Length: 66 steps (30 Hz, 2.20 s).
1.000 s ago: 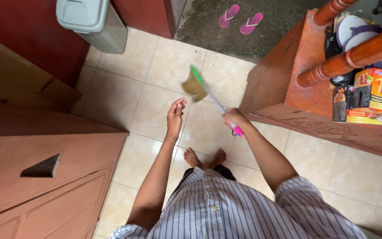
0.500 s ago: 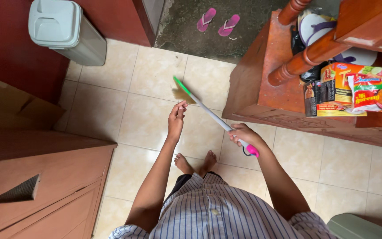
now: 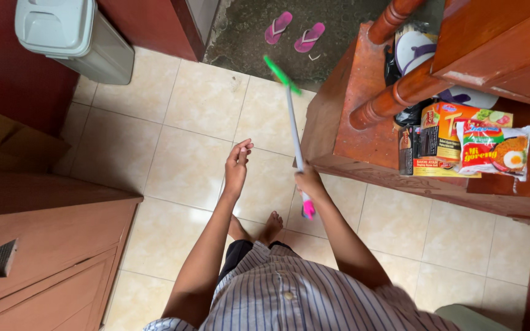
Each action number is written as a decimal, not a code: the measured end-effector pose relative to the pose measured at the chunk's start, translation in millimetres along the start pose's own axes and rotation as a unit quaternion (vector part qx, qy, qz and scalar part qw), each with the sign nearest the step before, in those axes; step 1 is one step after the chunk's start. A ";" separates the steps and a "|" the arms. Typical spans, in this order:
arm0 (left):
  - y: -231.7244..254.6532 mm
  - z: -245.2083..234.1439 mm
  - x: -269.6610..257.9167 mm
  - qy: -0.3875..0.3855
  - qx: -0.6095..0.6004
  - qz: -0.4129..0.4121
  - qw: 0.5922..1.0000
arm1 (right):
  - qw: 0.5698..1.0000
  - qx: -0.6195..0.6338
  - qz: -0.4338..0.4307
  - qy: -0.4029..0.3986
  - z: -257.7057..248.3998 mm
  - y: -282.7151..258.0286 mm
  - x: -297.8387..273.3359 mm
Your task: The person sweeps the tiled floor using a broom, moving dirt and debris along the baseboards and around furniture, and then handles a rug or piece of cloth.
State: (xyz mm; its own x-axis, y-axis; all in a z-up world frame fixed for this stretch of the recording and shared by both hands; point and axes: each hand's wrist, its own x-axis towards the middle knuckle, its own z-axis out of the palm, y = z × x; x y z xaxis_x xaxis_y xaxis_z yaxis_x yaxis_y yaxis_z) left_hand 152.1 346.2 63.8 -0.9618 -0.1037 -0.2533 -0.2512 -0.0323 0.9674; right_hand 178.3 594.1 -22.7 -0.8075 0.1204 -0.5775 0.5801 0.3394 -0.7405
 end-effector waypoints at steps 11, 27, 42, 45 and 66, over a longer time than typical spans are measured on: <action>-6.7 44.1 17.5 0.003 0.004 0.008 1.000 | 0.971 -0.203 -0.041 0.122 29.2 6.0 96.3; -4.5 -40.5 88.6 0.037 -0.020 0.023 0.999 | 0.880 0.328 0.125 -0.320 86.8 -102.9 47.8; 54.3 -168.9 185.3 0.042 -0.010 -0.026 0.999 | 0.884 0.379 0.194 -0.194 146.3 -211.3 72.5; 48.1 -188.5 202.4 0.050 -0.019 -0.022 0.998 | 0.754 0.494 0.238 -0.362 185.2 -228.1 98.9; 63.2 -102.9 251.0 -0.102 0.009 -0.032 0.994 | 0.960 0.216 0.127 -0.123 47.6 -178.4 98.4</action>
State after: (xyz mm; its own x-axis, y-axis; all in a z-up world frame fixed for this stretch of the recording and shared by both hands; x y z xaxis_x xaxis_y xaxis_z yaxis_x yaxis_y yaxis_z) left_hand -94.0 215.8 60.9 -0.9457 0.1012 -0.3089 -0.3119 -0.0149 0.9500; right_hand 0.5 501.0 36.2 -0.6147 -0.0942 -0.7831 0.7885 -0.0979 -0.6072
